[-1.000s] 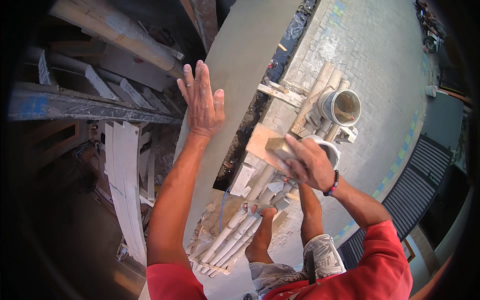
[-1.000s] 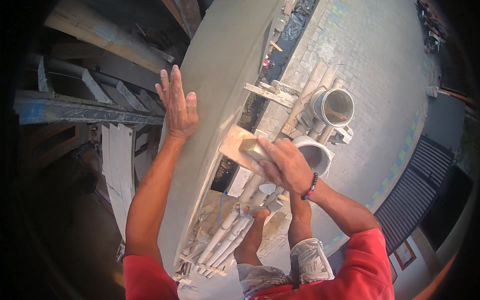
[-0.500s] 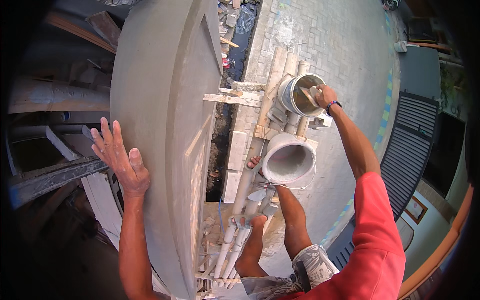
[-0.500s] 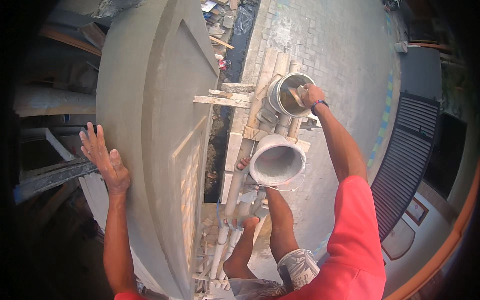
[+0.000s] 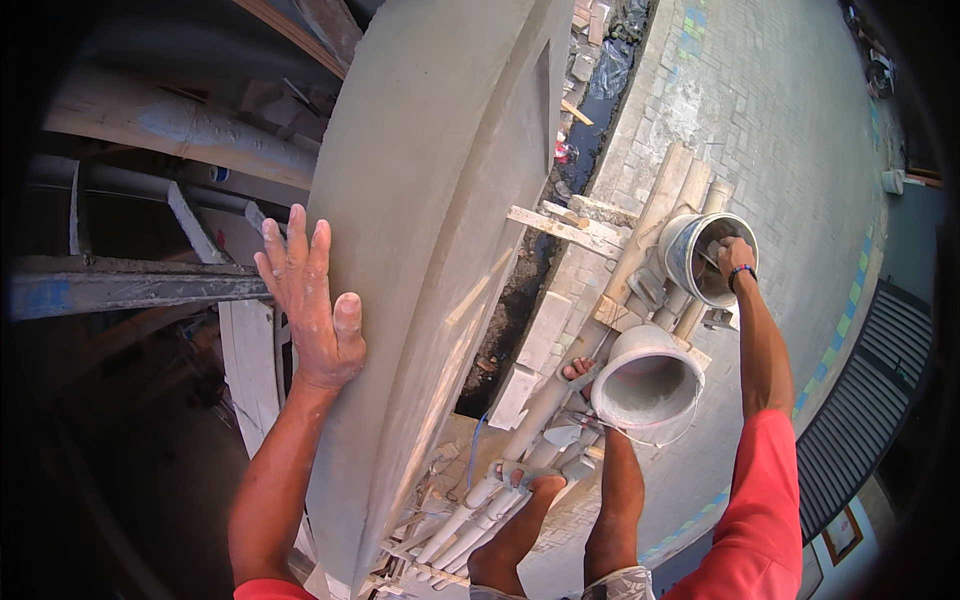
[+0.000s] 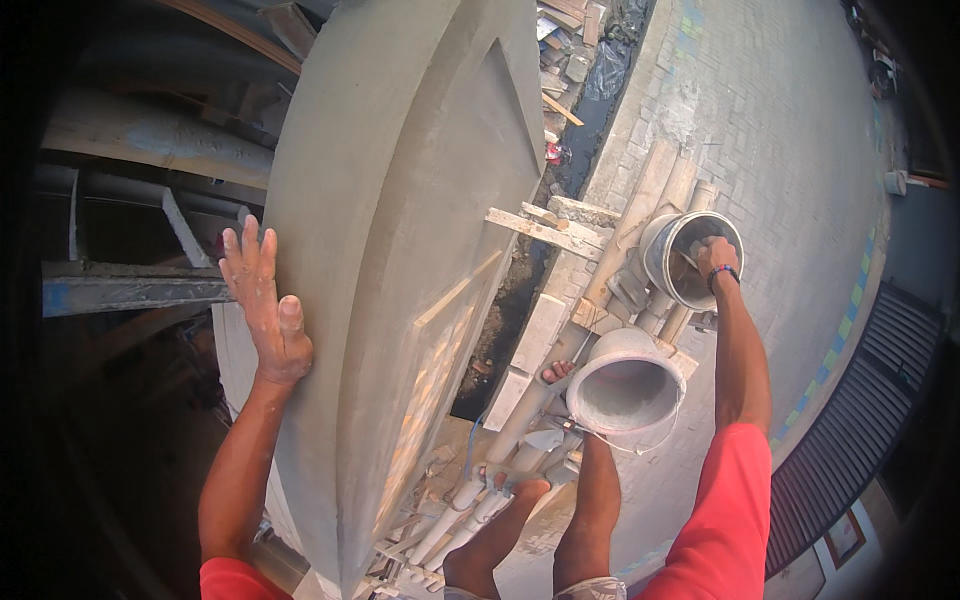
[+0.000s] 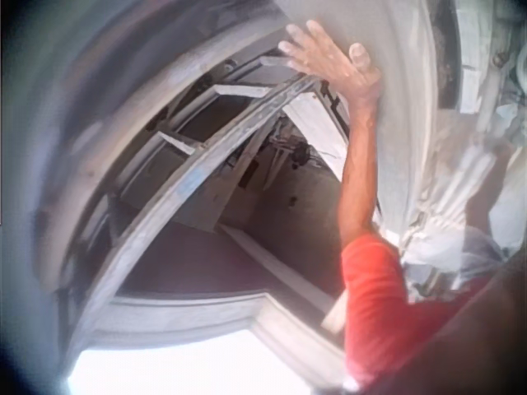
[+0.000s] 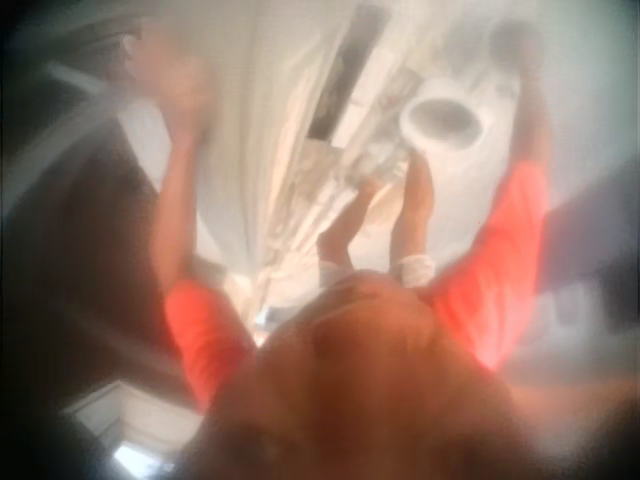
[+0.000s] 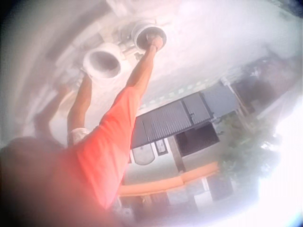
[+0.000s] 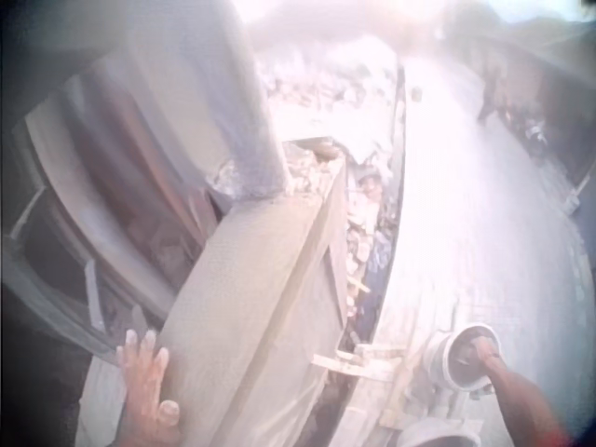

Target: The person smooths a large vertical plastered panel using a rectangular trowel. They repeatedly dip the trowel into a bucket of water and wipe it on the panel's surface to achieve a smooth finish.

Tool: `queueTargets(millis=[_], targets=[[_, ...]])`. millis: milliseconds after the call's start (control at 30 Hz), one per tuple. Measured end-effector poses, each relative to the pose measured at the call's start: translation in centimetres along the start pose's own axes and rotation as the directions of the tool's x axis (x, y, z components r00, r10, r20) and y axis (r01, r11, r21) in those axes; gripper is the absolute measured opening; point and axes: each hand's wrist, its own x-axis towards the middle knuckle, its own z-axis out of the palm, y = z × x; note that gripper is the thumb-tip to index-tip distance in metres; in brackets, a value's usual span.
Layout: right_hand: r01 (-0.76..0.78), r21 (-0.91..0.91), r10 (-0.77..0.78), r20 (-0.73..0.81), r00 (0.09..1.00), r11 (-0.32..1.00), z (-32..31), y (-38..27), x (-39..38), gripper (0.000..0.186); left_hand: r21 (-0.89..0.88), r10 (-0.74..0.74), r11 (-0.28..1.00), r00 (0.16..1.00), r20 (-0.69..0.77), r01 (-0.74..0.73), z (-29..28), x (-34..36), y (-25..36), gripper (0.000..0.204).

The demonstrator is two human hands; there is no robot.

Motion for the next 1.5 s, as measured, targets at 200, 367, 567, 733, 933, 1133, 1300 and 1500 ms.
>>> queueTargets(millis=[200,367,567,733,933,1133,1300,1500], targets=[[0.065,0.607,0.001,-0.108,0.994,0.792,-9.3,-2.4,-10.9,0.05,-0.028,-0.018,0.999,0.997,0.073,0.02,-0.6,-0.8,0.1,0.067],[0.122,0.975,-0.201,-0.083,0.976,0.187,-15.0,-18.0,-18.9,0.079,-0.084,0.014,0.996,0.996,0.093,-0.006,-0.2,-0.5,0.3,0.064],[0.286,0.957,-0.269,-0.261,0.927,0.056,-16.9,-32.9,-14.6,0.064,-0.056,0.033,0.998,0.991,0.128,-0.027,-0.5,-0.3,0.4,0.061],[0.323,0.939,-0.26,-0.342,0.903,-0.115,-18.3,-37.4,-13.4,0.061,-0.064,0.029,0.998,0.993,0.115,-0.022,-0.6,-0.4,0.4,0.062],[-0.004,0.997,-0.289,0.027,0.957,0.079,-10.3,-35.8,-17.4,0.064,-0.103,0.027,0.995,0.993,0.113,-0.015,-0.4,-0.2,0.3,0.061],[0.101,0.983,-0.248,-0.06,0.967,0.156,-14.1,-29.0,-18.7,0.061,-0.115,0.028,0.993,0.994,0.106,-0.016,-0.5,-0.4,0.2,0.058],[0.699,0.248,-0.564,-0.442,0.698,0.671,-24.3,-29.8,-14.2,0.064,-0.134,0.021,0.991,0.995,0.1,-0.008,-0.6,-0.3,0.4,0.056],[0.78,-0.126,-0.767,-0.334,0.548,0.613,-29.0,-33.5,-9.5,0.059,-0.125,0.042,0.992,0.997,0.072,-0.033,-0.3,0.1,0.5,0.055]])
